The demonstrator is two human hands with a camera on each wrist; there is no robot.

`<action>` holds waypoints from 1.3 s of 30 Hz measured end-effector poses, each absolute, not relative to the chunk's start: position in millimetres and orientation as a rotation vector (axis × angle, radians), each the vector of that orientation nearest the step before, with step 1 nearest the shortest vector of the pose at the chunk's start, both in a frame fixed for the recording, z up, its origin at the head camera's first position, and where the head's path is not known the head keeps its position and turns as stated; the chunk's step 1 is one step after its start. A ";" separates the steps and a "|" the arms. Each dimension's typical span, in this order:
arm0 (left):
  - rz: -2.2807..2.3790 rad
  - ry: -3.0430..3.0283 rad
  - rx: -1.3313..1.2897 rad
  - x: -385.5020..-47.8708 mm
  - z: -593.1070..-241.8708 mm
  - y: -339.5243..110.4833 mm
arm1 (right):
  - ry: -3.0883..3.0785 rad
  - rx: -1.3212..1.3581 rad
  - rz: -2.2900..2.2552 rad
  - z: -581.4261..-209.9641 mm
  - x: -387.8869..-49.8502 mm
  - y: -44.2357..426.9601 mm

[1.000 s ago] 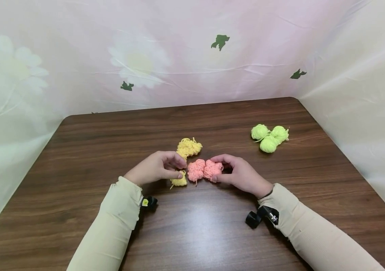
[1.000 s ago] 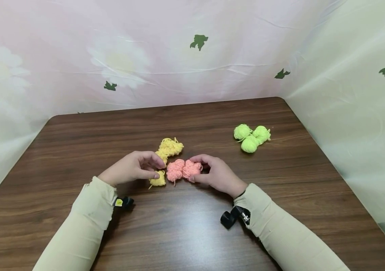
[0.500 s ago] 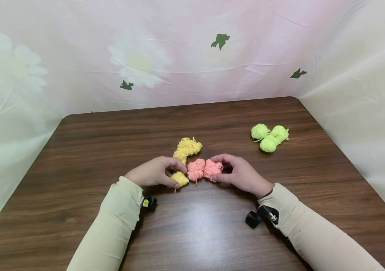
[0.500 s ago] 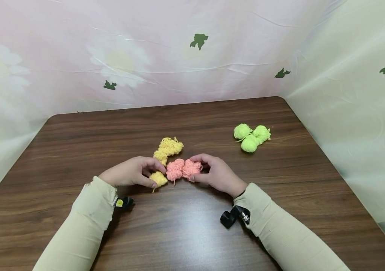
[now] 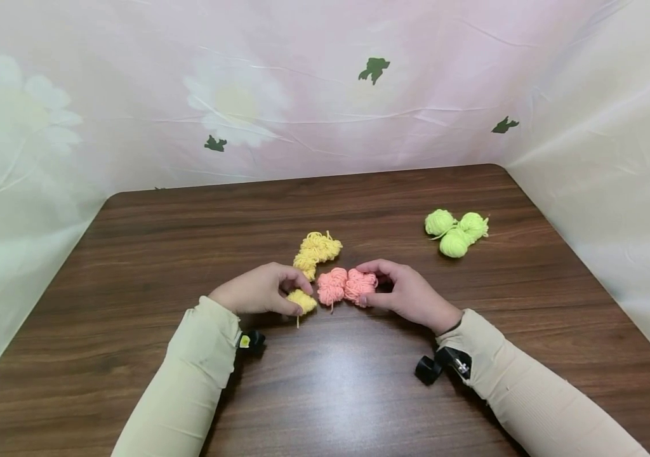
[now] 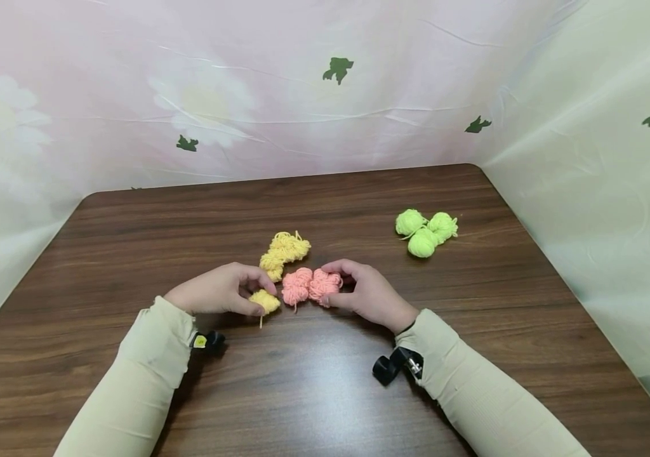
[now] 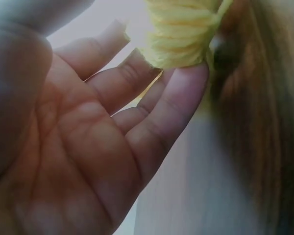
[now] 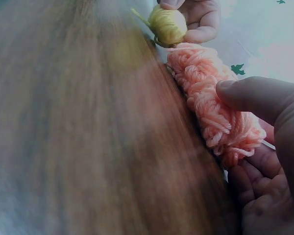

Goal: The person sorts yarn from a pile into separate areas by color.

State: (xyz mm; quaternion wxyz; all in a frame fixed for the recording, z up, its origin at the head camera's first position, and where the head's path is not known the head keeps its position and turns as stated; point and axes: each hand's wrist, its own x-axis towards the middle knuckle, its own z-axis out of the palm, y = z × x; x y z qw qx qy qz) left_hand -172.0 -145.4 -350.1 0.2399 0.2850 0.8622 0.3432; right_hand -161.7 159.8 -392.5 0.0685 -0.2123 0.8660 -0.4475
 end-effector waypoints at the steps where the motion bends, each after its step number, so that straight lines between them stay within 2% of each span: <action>1: 0.946 2.366 0.771 -172.2 -349.3 -146.3 | 2.608 -0.637 -1.345 -392.4 -161.7 159.8; 39: 1.024 2.739 0.217 -191.2 -359.7 -209.8 | 2.600 -0.658 -1.357 -392.3 -162.3 160.2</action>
